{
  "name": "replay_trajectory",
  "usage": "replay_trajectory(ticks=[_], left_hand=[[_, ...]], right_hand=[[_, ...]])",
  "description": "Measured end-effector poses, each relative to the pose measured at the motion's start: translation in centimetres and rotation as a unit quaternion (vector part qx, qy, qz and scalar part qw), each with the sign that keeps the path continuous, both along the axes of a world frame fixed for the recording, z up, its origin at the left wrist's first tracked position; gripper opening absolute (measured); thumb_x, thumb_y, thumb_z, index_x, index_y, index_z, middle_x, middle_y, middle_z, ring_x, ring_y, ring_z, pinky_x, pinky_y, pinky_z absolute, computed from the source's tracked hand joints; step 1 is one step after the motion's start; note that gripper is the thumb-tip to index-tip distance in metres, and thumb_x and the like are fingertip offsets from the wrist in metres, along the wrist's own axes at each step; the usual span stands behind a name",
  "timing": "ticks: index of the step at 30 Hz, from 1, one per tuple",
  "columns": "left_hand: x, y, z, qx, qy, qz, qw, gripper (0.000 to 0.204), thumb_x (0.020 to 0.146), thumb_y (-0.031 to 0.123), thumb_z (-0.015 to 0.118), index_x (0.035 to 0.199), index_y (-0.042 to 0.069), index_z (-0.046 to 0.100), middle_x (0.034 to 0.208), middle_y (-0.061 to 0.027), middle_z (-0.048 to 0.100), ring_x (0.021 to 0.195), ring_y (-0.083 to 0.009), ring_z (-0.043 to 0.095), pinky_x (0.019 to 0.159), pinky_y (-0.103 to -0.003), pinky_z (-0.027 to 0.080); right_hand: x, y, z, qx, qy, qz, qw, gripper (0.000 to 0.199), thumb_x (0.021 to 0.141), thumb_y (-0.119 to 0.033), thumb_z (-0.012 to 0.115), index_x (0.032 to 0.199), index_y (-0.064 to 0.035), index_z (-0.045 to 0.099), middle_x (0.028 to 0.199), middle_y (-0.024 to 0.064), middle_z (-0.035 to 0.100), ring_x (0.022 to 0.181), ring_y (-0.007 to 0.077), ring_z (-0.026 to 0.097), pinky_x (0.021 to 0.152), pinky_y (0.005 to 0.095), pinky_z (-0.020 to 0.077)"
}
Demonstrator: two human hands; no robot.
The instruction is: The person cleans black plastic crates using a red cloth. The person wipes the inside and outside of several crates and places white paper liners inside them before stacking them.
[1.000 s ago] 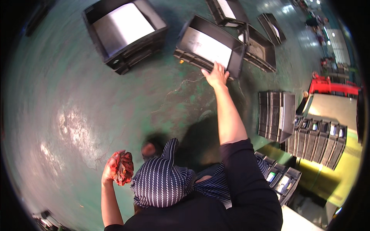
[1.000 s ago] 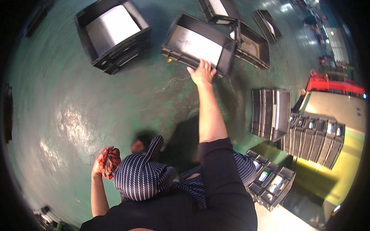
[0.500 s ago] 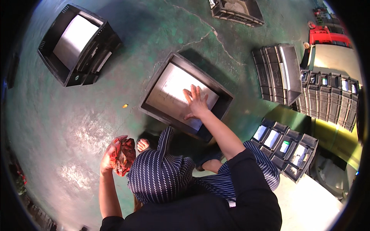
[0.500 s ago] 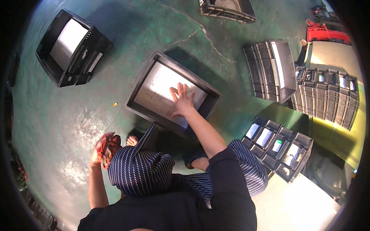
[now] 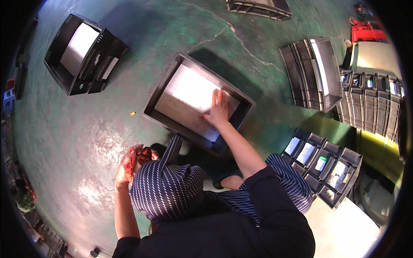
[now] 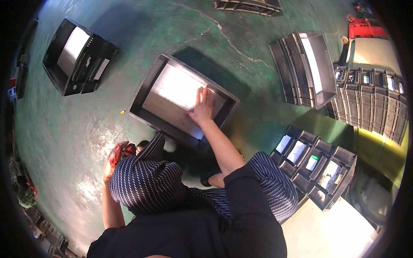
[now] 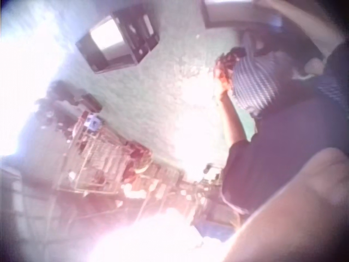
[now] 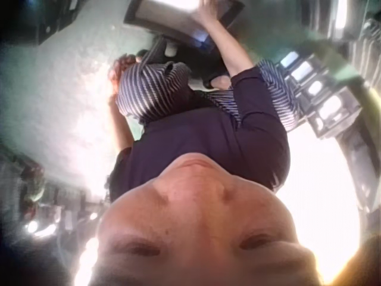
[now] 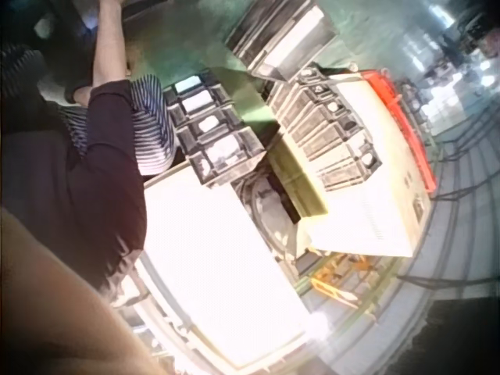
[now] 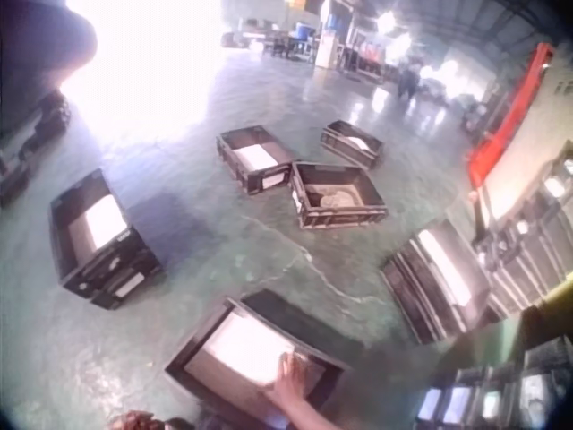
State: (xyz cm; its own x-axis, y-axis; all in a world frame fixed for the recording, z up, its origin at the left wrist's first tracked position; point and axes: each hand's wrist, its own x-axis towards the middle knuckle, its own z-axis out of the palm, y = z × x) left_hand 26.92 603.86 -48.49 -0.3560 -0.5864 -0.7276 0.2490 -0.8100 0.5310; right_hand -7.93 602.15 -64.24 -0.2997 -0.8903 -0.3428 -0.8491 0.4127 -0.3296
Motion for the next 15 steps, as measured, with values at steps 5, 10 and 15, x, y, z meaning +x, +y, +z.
replay_trajectory(ticks=[5, 10, 15], left_hand=[[-0.4, 0.5, 0.7, -0.012, 0.003, 0.005, 1.000, 0.048, 0.093, 0.031, 0.044, 0.128, -0.001, 0.043, 0.117, -0.0155, 0.056, 0.108, -0.0242, 0.055, 0.097, -0.037, 0.041], [-0.5, 0.7, 1.6, -0.037, -0.024, -0.013, 0.999, 0.052, 0.092, 0.034, 0.044, 0.129, -0.002, 0.042, 0.121, -0.0160, 0.054, 0.112, -0.0254, 0.053, 0.099, -0.038, 0.039], [-1.6, 0.6, 1.8, 0.005, -0.009, 0.028, 1.000, 0.054, 0.089, 0.035, 0.049, 0.128, -0.003, 0.042, 0.118, -0.0172, 0.055, 0.110, -0.0261, 0.054, 0.098, -0.038, 0.041]], right_hand=[[0.9, 1.6, -0.9, 0.016, -0.006, 0.058, 0.998, 0.114, 0.058, -0.035, 0.083, 0.144, -0.0075, 0.013, 0.147, 0.0170, 0.016, 0.136, 0.0348, 0.017, 0.107, 0.0570, 0.0208], [-0.6, 0.5, -1.8, -0.004, 0.014, -0.012, 1.000, 0.112, 0.057, -0.037, 0.083, 0.142, -0.0062, 0.019, 0.143, 0.0149, 0.023, 0.134, 0.0335, 0.021, 0.104, 0.0600, 0.0217], [-0.1, 0.1, -1.0, 0.020, 0.032, 0.016, 0.999, 0.109, 0.058, -0.040, 0.082, 0.142, -0.0058, 0.020, 0.136, 0.0139, 0.031, 0.128, 0.0322, 0.030, 0.103, 0.0590, 0.0232]])
